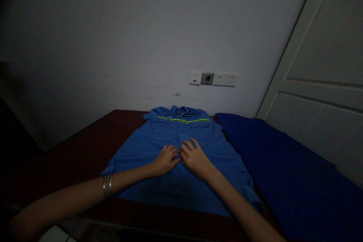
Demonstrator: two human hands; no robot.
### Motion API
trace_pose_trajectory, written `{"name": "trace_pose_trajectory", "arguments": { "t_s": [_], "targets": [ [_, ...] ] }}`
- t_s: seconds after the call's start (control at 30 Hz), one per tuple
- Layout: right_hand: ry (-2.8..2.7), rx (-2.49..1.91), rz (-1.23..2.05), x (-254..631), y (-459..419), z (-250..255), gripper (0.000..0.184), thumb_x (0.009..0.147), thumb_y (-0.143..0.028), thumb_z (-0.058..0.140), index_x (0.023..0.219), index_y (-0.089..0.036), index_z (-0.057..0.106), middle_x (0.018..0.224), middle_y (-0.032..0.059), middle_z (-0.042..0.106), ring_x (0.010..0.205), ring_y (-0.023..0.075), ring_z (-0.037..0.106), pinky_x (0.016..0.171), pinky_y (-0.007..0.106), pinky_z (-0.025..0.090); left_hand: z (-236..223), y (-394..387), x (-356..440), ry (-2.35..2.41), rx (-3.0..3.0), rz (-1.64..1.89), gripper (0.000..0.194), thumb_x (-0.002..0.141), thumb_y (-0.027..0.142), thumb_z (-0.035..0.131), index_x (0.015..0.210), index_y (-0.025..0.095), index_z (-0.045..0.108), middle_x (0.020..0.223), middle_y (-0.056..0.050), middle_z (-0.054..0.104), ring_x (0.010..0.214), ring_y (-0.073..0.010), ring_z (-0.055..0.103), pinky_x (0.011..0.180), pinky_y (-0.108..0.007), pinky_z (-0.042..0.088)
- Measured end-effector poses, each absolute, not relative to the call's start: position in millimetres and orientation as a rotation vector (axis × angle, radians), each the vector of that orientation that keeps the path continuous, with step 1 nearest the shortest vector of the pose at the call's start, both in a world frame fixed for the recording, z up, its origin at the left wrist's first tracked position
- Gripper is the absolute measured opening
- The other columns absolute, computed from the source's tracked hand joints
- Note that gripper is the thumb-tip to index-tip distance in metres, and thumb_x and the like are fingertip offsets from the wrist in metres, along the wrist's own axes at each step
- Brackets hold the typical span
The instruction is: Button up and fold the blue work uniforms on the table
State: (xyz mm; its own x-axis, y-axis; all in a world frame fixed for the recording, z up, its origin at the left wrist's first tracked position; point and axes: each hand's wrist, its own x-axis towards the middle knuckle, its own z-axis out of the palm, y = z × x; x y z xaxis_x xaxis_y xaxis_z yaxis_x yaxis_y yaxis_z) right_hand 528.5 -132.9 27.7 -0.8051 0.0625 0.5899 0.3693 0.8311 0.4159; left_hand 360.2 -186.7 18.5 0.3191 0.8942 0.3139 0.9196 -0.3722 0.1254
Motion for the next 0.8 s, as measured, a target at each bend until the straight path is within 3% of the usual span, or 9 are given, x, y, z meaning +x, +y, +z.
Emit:
{"name": "trace_pose_trajectory", "arguments": {
  "t_s": [0.63, 0.8],
  "targets": [
    [-2.279, -0.332, -0.729, 529.8, -135.2, 12.8, 0.015, 0.085, -0.013, 0.047, 0.084, -0.015, 0.061, 0.089, 0.006, 0.06, 0.098, 0.0209, 0.049, 0.1, 0.051, 0.029, 22.0, -184.4, 359.4, -1.8, -2.493, -0.567, 0.022, 0.086, 0.032, 0.049, 0.089, 0.018, 0.066, 0.093, -0.003, 0.066, 0.095, -0.0199, 0.051, 0.088, -0.037, 0.034],
    [-2.253, -0.333, -0.667, 532.6, -132.1, 18.1, 0.015, 0.086, -0.014, 0.046, 0.083, -0.016, 0.06, 0.089, 0.0059, 0.06, 0.097, 0.0199, 0.049, 0.099, 0.051, 0.029, 34.5, -188.3, 352.9, -1.666, -2.647, -0.769, 0.039, 0.075, 0.041, 0.062, 0.109, 0.022, 0.061, 0.115, -0.006, 0.057, 0.109, -0.0212, 0.046, 0.095, -0.038, 0.033]
  ]
}}
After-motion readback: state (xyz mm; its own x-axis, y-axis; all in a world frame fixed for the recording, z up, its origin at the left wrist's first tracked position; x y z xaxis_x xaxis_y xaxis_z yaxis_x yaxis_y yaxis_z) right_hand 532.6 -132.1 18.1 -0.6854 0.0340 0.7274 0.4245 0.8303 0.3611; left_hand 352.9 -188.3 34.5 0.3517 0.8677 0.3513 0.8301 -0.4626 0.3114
